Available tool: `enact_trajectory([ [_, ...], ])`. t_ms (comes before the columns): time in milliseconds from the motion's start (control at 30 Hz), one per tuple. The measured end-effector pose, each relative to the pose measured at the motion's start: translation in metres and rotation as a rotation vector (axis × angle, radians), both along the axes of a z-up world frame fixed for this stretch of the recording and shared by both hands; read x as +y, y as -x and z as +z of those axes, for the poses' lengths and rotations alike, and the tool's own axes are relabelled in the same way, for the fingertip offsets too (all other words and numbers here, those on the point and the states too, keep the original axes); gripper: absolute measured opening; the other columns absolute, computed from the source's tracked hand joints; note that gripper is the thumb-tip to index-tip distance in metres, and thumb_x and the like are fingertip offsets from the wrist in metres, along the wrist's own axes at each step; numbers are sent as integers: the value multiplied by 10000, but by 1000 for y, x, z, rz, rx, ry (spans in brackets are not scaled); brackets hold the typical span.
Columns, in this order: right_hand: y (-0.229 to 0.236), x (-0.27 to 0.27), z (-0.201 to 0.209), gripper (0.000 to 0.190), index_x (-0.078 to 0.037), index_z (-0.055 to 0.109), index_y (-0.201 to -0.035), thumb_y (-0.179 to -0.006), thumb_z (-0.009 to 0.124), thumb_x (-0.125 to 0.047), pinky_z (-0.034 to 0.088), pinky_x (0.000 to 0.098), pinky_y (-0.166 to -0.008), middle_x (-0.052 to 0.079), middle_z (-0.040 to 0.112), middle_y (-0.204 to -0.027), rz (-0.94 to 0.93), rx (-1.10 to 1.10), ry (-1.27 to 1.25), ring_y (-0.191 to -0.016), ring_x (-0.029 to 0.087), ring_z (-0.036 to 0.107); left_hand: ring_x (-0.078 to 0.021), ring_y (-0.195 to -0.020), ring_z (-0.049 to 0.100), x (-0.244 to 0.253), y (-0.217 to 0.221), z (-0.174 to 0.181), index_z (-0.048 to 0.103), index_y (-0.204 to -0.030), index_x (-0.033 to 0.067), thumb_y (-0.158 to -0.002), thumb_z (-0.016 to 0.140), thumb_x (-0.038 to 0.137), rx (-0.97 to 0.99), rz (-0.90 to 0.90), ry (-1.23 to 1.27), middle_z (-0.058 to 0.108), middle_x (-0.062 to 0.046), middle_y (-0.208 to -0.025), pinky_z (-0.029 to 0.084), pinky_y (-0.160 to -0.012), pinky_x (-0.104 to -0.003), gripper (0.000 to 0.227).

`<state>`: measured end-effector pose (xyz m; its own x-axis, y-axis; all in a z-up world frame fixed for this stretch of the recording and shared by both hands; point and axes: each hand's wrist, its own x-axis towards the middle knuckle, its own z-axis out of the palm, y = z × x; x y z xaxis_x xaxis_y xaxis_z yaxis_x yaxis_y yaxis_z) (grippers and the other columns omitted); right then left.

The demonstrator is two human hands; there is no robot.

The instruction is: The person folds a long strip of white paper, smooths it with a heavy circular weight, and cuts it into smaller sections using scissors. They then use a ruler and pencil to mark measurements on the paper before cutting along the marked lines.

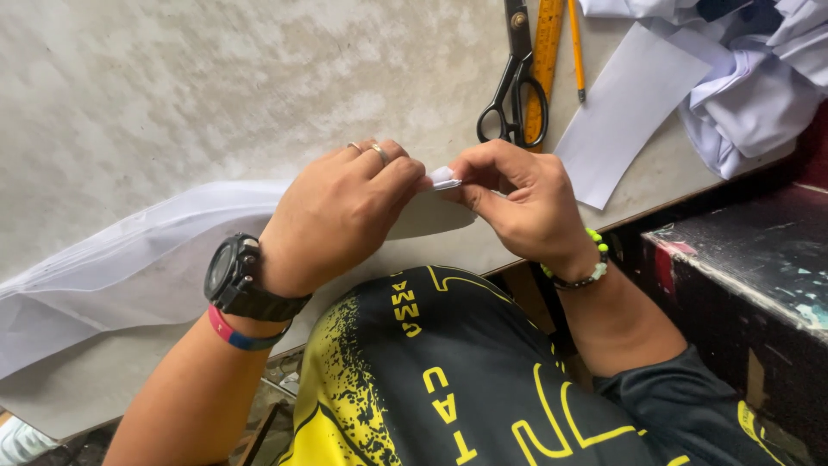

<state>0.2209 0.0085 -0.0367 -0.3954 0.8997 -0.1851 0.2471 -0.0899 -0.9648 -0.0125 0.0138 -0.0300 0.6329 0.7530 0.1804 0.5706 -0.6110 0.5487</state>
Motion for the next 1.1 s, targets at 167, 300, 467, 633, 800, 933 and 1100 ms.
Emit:
enact_trajectory([
  [167, 2, -1, -3, 111, -46, 656, -1017, -958, 736, 2, 572, 209, -745, 45, 707, -927, -55, 16, 76, -827, 96, 670, -329, -637, 586, -7, -1, -1, 587, -1084, 39, -1071, 594, 311, 12, 15, 101, 628, -124, -822, 445, -546, -439, 272],
  [300, 2, -4, -17, 463, -80, 409, -1380, -992, 659, -113, 590, 319, -952, 162, 645, -1241, 28, 236, 195, -1140, 246, 706, -301, -587, 555, -11, -3, -5, 588, -1152, 69, -1078, 599, 118, 6, 117, 41, 601, -77, -754, 382, -467, -442, 90],
  [467, -12, -6, -41, 118, -66, 621, -1104, -986, 612, -77, 456, 304, -671, 17, 584, -829, 167, -125, -98, -743, 131, 522, -319, -598, 658, -13, 29, -15, 548, -1172, 165, -966, 650, 466, 166, 210, 170, 690, -55, -789, 456, -447, -455, 378],
  [633, -36, 11, -76, 120, -2, 682, -1159, -1040, 684, 12, 555, 468, -845, 228, 723, -947, -72, -76, -266, -899, 294, 707, -485, -867, 726, -56, 171, -25, 660, -937, 94, -830, 677, 716, 588, 378, 593, 738, -246, -823, 570, -756, -559, 632],
  [800, -68, 24, -104, 225, -96, 625, -1273, -1058, 647, -34, 505, 292, -987, 27, 660, -1204, -147, -47, -14, -1063, 132, 572, -438, -696, 619, -152, 298, -50, 563, -796, 80, -785, 667, 728, 669, 636, 802, 676, -210, -666, 454, -677, -490, 656],
  [933, -81, 47, -63, 282, -50, 584, -1344, -1073, 586, 30, 536, 342, -1058, 111, 635, -1287, -90, -122, -37, -1160, 228, 598, -340, -633, 530, -184, 312, -25, 550, -750, 65, -858, 669, 656, 566, 720, 897, 631, -186, -637, 406, -667, -444, 612],
  [1100, -121, 77, -57, 189, -208, 662, -1265, -1090, 721, -167, 591, 252, -875, -35, 694, -1207, -205, -293, 86, -1002, 104, 663, -196, -950, 772, -217, 313, -8, 725, -1163, 181, -662, 878, 521, 473, 472, 1235, 824, -31, -1101, 602, -777, -330, 625],
])
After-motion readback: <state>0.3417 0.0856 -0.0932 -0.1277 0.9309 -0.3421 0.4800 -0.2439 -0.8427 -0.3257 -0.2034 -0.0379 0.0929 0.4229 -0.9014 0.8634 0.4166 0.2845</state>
